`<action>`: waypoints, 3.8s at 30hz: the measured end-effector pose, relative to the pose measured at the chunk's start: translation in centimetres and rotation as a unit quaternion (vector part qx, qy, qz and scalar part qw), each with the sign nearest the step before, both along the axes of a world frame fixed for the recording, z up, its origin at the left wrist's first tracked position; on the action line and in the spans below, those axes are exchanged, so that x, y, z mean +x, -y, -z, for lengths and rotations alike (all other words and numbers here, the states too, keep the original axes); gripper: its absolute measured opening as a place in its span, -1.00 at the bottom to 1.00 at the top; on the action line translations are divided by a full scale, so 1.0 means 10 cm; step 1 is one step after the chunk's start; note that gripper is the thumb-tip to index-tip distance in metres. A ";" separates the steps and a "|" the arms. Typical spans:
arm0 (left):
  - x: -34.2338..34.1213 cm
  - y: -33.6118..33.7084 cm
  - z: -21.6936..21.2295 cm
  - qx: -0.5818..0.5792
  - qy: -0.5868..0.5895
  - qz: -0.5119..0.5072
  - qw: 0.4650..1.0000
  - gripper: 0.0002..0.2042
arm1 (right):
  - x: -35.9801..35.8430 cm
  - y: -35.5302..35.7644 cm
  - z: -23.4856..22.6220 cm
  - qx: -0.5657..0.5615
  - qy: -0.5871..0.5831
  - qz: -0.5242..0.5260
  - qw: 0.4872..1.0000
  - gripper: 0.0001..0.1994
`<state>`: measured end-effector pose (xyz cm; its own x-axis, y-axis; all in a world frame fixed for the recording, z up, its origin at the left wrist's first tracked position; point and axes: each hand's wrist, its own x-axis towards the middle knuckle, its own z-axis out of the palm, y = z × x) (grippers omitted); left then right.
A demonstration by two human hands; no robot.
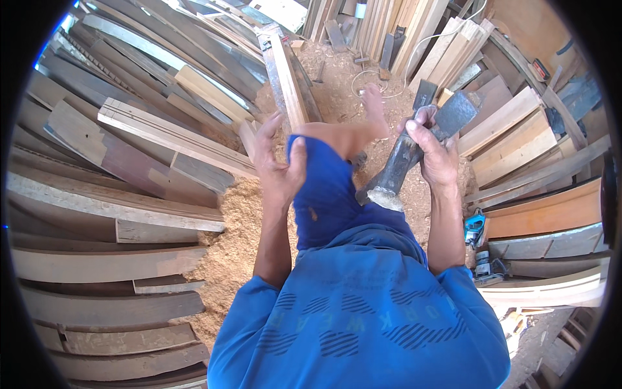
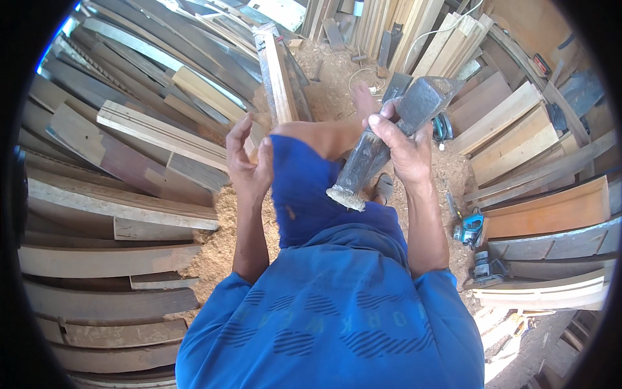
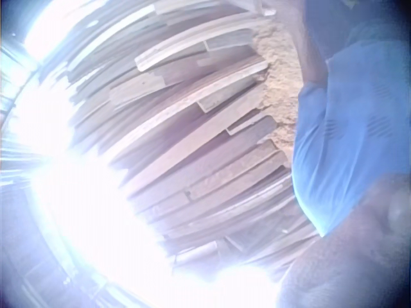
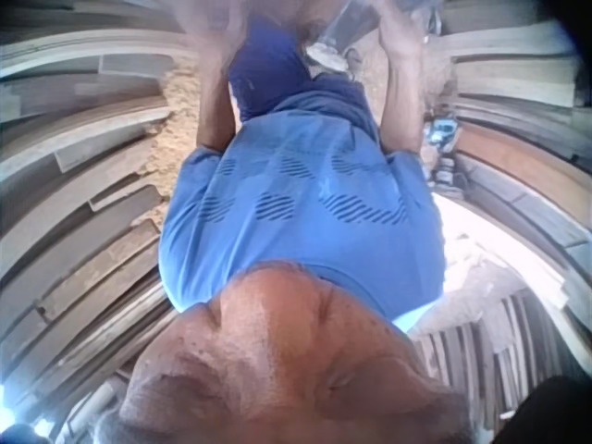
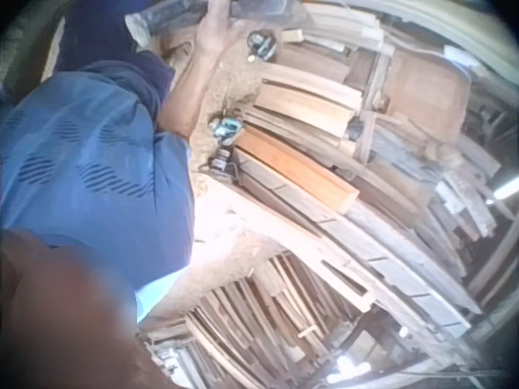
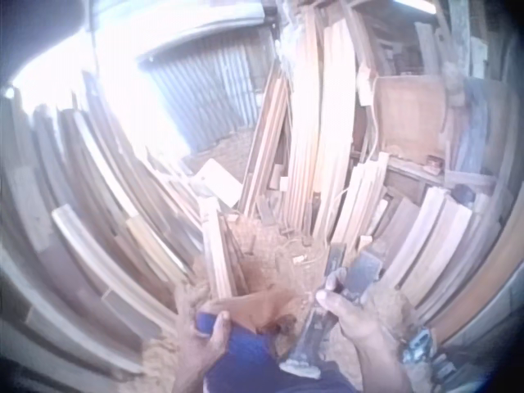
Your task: The person shapes a piece of wood by striking it with an axe while holding the wood against a beam, later sitting on the floor to continue striking the wood with the axe to refine its shape.
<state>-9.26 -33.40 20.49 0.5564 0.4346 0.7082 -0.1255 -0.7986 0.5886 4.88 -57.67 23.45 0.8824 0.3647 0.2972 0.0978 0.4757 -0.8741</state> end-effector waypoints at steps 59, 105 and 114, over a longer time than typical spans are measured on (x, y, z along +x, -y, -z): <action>1.22 -1.01 0.76 -0.303 -0.060 0.149 0.939 -0.71 | 0.44 -1.29 0.40 -0.216 0.074 -0.018 0.973 -0.64; 0.62 -0.42 2.02 -0.196 -0.461 -0.140 0.854 0.02 | 0.07 -0.65 0.97 -0.168 -0.112 -0.131 0.971 -0.56; 0.57 -0.39 2.10 -0.172 -0.481 -0.138 0.849 0.08 | -0.08 -0.56 0.93 -0.156 -0.066 -0.116 0.979 -0.57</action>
<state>-3.57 -29.51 -0.55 0.6487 0.7313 -0.2108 0.7089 -0.4798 0.5171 4.05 -52.08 14.11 0.7882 0.6148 0.0281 -0.1051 0.1794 -0.9781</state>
